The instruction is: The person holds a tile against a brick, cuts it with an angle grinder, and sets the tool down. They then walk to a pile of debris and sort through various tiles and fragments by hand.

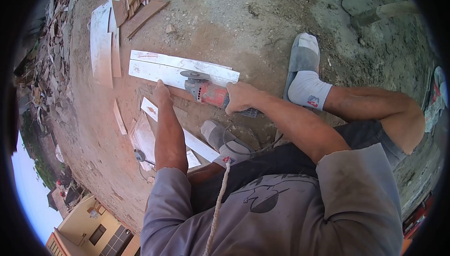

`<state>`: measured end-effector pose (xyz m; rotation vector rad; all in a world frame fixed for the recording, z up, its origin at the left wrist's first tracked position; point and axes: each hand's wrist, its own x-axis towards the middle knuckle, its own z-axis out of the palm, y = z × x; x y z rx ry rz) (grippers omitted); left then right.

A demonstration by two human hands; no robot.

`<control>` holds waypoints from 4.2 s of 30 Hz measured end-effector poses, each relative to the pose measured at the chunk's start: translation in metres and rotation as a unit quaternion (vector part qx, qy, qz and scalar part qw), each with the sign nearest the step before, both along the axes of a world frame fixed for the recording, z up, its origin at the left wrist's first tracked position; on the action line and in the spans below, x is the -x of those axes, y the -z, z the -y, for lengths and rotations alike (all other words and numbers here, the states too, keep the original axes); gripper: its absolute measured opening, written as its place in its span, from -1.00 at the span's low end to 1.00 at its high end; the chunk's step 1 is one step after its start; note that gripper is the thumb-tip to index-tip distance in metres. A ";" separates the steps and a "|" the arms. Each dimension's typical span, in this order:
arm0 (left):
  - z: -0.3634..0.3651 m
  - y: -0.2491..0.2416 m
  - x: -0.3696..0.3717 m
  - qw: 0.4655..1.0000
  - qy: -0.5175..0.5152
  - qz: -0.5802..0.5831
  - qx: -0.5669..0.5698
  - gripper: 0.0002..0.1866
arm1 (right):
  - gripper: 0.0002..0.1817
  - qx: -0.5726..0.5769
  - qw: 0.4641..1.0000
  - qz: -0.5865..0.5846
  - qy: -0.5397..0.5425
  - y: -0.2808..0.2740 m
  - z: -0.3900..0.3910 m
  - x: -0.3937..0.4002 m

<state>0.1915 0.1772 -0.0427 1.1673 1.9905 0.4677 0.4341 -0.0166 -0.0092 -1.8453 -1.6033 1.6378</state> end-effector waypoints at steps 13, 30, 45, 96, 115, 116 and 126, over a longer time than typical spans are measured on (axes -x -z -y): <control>-0.020 0.051 0.035 0.999 -0.013 0.011 -0.033 -0.44 | -0.22 0.014 1.000 -0.006 -0.001 -0.004 0.008 -0.006; -0.027 0.067 0.047 0.998 0.008 -0.020 -0.054 -0.39 | -0.21 0.019 1.000 -0.011 0.012 -0.004 0.024 -0.011; -0.022 0.044 0.030 1.000 -0.023 -0.003 0.009 -0.43 | -0.19 0.023 1.000 -0.012 -0.002 -0.001 0.014 -0.011; -0.034 0.081 0.057 0.998 -0.024 0.012 -0.061 -0.49 | -0.26 0.029 0.999 -0.015 0.003 -0.006 0.041 -0.026; -0.027 0.060 0.039 0.998 -0.039 -0.028 -0.030 -0.45 | -0.27 0.027 0.999 -0.020 0.014 -0.005 0.039 -0.026; -0.028 0.064 0.043 0.997 -0.021 -0.044 -0.051 -0.45 | -0.27 0.029 0.999 -0.019 0.012 -0.002 0.040 -0.025; -0.018 0.037 0.025 0.998 -0.021 -0.054 0.018 -0.44 | -0.27 0.035 0.999 -0.010 0.009 -0.009 0.051 -0.031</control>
